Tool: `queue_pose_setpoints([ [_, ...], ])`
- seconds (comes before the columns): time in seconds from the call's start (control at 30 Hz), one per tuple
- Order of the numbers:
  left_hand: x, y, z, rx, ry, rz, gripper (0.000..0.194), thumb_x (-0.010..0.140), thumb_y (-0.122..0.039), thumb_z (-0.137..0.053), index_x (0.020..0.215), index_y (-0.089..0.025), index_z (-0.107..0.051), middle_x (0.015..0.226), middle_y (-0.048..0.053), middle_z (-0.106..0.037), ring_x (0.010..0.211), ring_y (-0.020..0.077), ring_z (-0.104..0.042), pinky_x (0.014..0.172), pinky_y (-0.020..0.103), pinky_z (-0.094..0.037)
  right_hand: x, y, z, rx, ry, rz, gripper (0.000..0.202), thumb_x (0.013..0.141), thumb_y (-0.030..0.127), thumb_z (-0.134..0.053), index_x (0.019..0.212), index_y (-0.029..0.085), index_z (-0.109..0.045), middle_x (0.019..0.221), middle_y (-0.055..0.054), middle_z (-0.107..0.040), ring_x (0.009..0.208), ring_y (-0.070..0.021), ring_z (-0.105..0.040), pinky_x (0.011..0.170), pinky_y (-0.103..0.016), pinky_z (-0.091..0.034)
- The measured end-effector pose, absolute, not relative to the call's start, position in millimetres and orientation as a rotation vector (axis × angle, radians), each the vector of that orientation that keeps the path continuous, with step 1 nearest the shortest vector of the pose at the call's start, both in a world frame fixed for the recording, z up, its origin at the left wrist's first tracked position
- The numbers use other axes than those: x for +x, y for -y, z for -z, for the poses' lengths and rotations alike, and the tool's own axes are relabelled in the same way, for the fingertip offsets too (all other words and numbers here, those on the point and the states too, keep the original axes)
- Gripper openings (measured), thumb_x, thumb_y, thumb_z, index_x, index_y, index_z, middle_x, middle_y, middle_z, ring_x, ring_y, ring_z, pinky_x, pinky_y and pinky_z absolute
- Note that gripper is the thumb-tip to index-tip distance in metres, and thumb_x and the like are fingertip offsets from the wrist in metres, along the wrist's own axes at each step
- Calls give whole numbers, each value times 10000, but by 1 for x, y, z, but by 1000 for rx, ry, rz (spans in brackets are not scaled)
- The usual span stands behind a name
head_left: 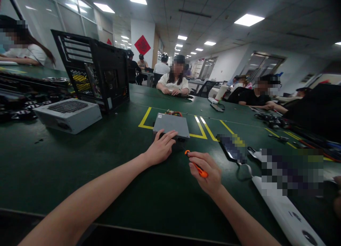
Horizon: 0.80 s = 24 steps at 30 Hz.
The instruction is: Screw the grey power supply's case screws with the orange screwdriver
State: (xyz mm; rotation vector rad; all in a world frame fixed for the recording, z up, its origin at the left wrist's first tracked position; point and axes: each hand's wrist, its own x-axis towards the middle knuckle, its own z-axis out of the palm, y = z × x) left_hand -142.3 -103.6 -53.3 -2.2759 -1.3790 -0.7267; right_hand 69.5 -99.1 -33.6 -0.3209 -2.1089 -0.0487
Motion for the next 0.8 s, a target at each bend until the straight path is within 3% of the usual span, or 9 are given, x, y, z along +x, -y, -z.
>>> queue_pose_setpoints([
  [0.8,-139,104,53,-2212,1378,679,311,835,-140,-398,1108,-153,-547,1378,109,-399,1306,221,-299,1094,503,-123,75,100,34,-352,2097,-41,168,798,105,-542,930,204,-573,911,-57,-633,810,-156,-602,685,-308,-508],
])
